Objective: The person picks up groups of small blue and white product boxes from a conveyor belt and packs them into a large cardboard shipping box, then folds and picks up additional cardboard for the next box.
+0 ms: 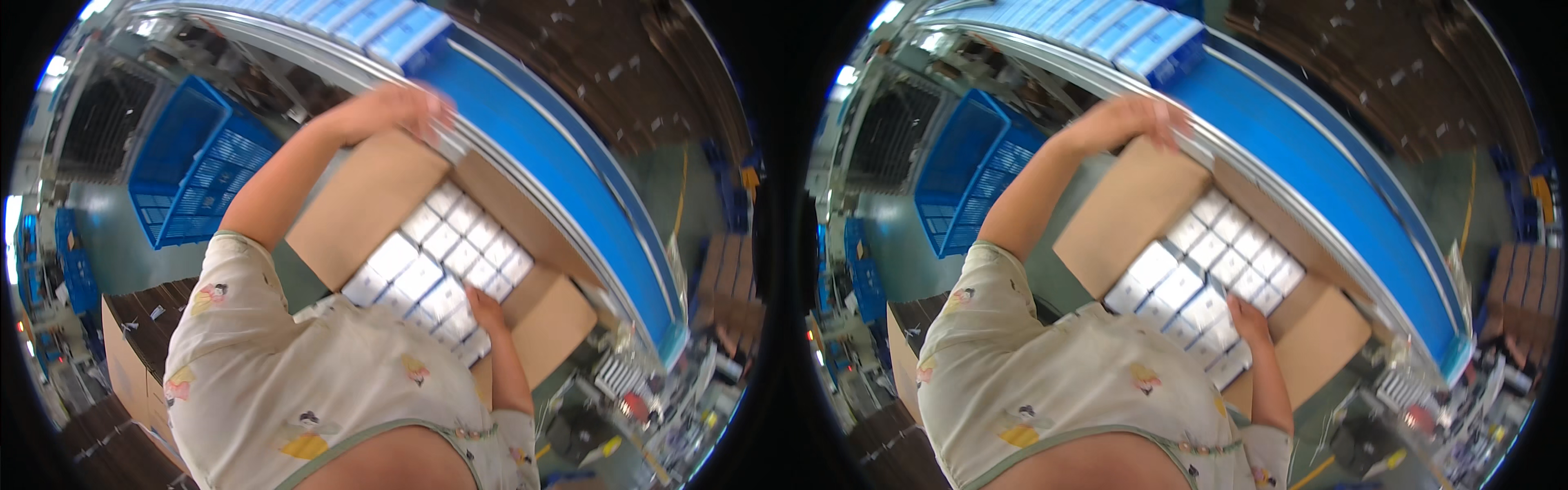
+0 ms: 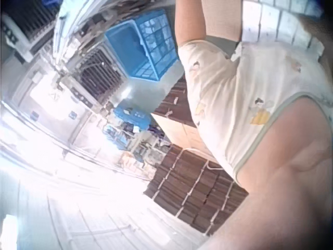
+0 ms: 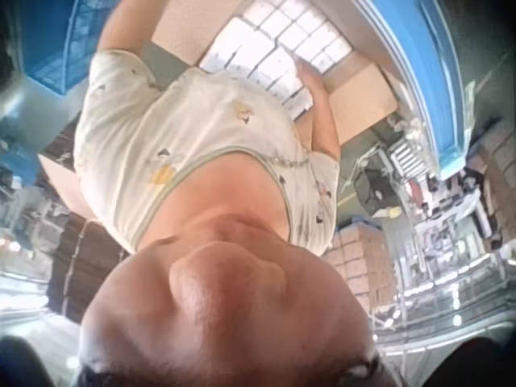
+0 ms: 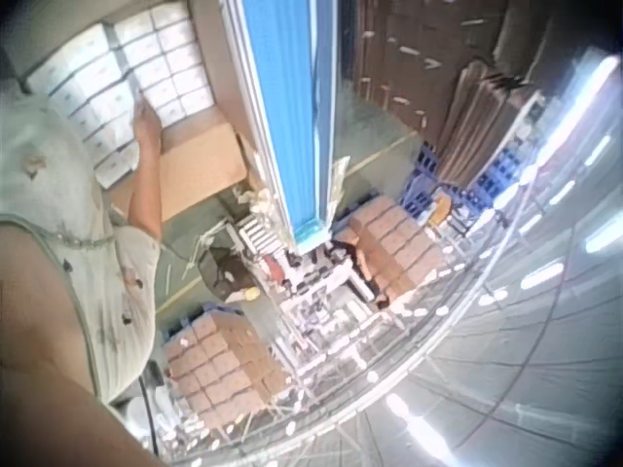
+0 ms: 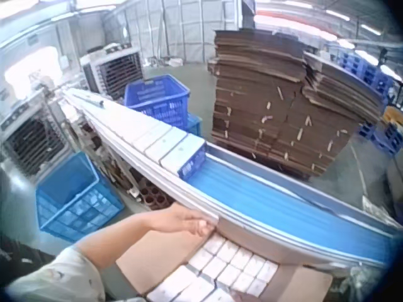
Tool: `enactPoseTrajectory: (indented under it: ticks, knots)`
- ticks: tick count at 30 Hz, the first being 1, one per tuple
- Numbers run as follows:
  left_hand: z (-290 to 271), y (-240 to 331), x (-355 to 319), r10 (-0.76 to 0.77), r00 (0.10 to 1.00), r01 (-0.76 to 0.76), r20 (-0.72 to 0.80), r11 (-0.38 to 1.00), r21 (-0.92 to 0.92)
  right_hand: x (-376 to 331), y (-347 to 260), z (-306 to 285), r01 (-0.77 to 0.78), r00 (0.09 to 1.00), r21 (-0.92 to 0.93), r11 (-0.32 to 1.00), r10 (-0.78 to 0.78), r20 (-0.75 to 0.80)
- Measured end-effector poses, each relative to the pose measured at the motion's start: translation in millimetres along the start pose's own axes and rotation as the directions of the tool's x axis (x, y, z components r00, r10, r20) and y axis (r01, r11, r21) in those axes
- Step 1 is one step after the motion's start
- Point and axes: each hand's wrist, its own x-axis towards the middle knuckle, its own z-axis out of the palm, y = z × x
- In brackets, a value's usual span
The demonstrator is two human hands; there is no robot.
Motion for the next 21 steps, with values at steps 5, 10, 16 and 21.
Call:
enactPoseTrajectory:
  ticks: [5, 10, 16, 21]
  knots:
    - [-143.4, -18.6, 10.4, 0.651, 0.552, 0.496, -0.521, 0.247, 0.833, 4.3, 3.5, 2.7, 0.081, 0.981, -0.189, 0.979, -0.112, -0.161]
    - [-176.1, -17.2, 14.9, 0.638, 0.502, 0.478, -0.584, 0.358, 0.802, 4.2, 13.9, 3.8, 0.148, 0.959, -0.144, 0.978, -0.178, -0.221]
    - [-235.6, -28.0, 24.5, 0.464, 0.480, 0.744, -0.744, 0.234, 0.626, -50.1, -42.7, -35.7, 0.287, 0.793, -0.351, 0.891, -0.426, -0.435]
    - [-188.3, -17.8, 48.4, 0.164, 0.548, 0.687, -0.820, 0.472, 0.553, -98.8, -102.5, -105.3, 0.438, 0.496, -0.333, 0.835, -0.533, -0.686]
